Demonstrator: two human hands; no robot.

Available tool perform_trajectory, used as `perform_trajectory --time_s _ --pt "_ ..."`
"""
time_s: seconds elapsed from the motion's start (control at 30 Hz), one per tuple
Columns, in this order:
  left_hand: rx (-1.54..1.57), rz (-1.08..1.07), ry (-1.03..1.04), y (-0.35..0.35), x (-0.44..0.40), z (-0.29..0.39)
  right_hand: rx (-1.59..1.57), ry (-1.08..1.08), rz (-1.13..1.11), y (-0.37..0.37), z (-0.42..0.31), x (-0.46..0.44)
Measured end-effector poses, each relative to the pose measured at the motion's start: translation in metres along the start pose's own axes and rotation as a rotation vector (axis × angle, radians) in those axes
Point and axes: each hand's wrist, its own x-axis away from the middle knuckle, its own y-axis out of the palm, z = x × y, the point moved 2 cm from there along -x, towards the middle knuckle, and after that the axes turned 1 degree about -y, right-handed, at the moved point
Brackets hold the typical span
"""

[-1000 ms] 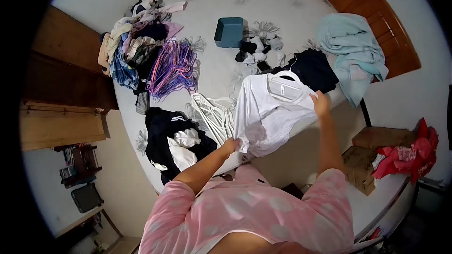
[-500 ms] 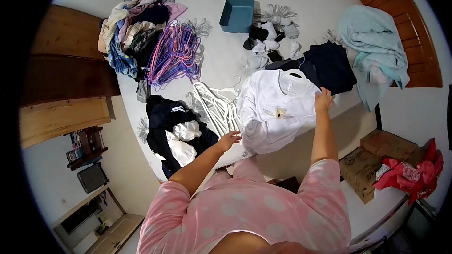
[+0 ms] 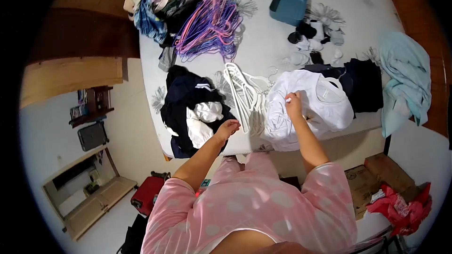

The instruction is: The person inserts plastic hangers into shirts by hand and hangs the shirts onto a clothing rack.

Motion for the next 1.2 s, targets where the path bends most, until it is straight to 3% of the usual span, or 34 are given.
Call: perform_trajectory --time_s 0.13,0.27,0.3,0.43,0.53,0.57,0.7,0.8,0.83,0.97,1.0,1.13,1.2 --pt "0.038 0.047 -0.012 -0.014 0.019 -0.002 0.085 -0.071 -0.071 0.068 -0.011 0.001" --pt "0.113 0.066 -0.015 -0.027 0.026 -0.02 0.02 0.155 -0.191 0.132 0.003 0.012" --pt "0.121 0.062 0.002 -0.03 0.031 -0.02 0.083 0.208 -0.335 0.159 0.032 0.015" --pt "0.182 0.083 -0.009 -0.045 0.041 -0.038 0.261 0.506 -0.798 0.177 0.02 0.012" --pt "0.242 0.119 -0.025 -0.052 0.047 -0.051 0.594 0.435 -0.54 0.188 -0.006 0.016" --pt "0.229 0.136 -0.029 -0.054 0.049 -0.054 0.589 0.482 -0.604 0.175 -0.035 0.008" --pt "0.226 0.14 -0.054 -0.058 0.056 -0.058 0.355 0.587 -0.501 0.185 -0.04 0.008" --pt "0.26 0.119 -0.041 -0.061 0.06 -0.053 0.256 0.288 -0.363 0.193 -0.05 0.008" --pt "0.275 0.113 -0.034 -0.063 0.062 -0.048 0.04 0.288 -0.307 0.188 -0.061 0.01" --pt "0.244 0.179 0.06 -0.079 0.067 -0.03 -0.225 0.118 -0.349 0.16 -0.086 0.009" --pt "0.247 0.236 0.068 -0.087 0.066 -0.025 -0.052 0.043 -0.354 0.14 -0.104 0.006" --pt "0.08 0.56 0.388 -0.14 0.057 -0.023 -0.122 -0.131 -0.298 0.074 -0.133 0.014" --pt "-0.227 0.802 0.441 -0.198 0.032 -0.04 -0.06 -0.16 -0.229 0.049 -0.142 0.023"
